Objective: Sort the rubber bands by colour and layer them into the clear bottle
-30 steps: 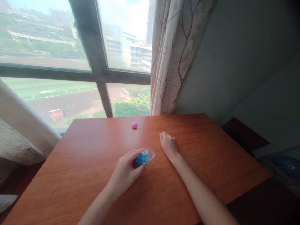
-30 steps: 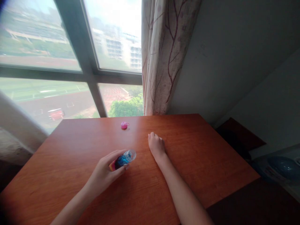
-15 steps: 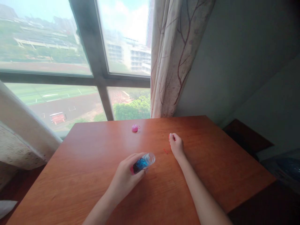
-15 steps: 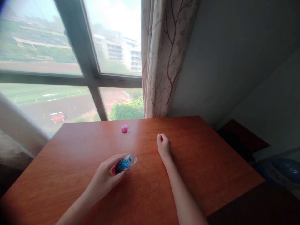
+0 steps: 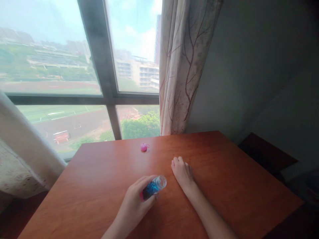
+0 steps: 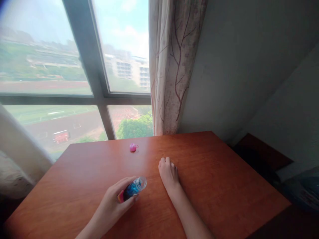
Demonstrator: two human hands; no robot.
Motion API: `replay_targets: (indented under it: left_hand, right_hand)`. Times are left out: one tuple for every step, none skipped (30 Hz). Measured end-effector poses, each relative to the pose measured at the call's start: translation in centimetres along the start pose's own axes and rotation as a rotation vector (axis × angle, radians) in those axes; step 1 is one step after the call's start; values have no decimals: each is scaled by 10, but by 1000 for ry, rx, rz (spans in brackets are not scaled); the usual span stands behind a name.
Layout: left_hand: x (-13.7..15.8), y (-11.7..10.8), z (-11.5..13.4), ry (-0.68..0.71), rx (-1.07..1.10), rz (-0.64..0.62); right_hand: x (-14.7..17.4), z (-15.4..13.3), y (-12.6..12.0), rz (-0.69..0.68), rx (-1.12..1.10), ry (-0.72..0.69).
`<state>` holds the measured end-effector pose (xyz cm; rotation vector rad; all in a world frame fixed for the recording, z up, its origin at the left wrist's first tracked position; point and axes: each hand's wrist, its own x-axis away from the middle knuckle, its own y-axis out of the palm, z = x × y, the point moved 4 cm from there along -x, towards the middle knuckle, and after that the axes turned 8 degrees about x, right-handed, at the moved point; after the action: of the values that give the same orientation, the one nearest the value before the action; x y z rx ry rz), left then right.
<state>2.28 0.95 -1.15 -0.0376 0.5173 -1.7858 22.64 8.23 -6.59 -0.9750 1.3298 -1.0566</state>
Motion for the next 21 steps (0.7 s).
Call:
replay_targets:
  left_hand:
    - [0, 0, -1, 1, -2, 6]
    - [1, 0, -3, 0, -2, 12]
    - [1, -1, -3, -2, 0, 16]
    - [1, -1, -4, -4, 3, 18]
    - [1, -1, -3, -4, 7, 20]
    - [2, -1, -3, -4, 9, 19]
    - [2, -2, -3, -4, 11, 20]
    - [2, -1, -2, -3, 12, 19]
    - [2, -1, -2, -2, 12, 17]
    - [2, -1, -3, -4, 11, 15]
    - [2, 0, -3, -8, 10, 12]
    - [2, 0, -4, -12, 9, 9]
    - [2, 0, -4, -15, 9, 5]
    - [2, 0, -4, -14, 10, 0]
    - [2, 0, -3, -10, 10, -2]
    - [2, 0, -2, -3, 11, -5]
    - [1, 0, -1, 5, 9, -9]
    - [1, -1, 0, 13, 6, -12]
    - [1, -1, 0, 17, 0, -17]
    - [0, -1, 1, 17, -5, -22]
    - [0, -1, 1, 14, -9, -27]
  right_hand:
    - [1, -1, 0, 1, 14, -1]
    - [2, -2, 0, 4, 22, -4]
    - [3, -3, 0, 6, 25, -9]
    - [4, -4, 0, 10, 23, -15]
    - [5, -5, 1, 15, 16, -19]
    - [6, -5, 1, 20, 7, -23]
    - [6, -5, 2, 25, -7, -24]
    - [6, -5, 3, 31, -23, -23]
    - [6, -4, 4, 37, -43, -19]
    - [5, -3, 5, 43, -66, -13]
    - [5, -2, 6, 50, -94, -4]
    - [4, 0, 7, 58, -125, 7]
    - [2, 3, 8, 67, -161, 20]
    - [1, 6, 9, 77, -201, 36]
    - [-1, 10, 10, 89, -245, 55]
    - [-3, 14, 10, 102, -294, 75]
    - [-5, 19, 10, 115, -345, 98]
    - [-7, 23, 11, 126, -398, 122]
    - [-8, 27, 11, 135, -452, 147]
    - [-10, 31, 11, 141, -506, 172]
    - [-11, 33, 12, 144, -558, 194]
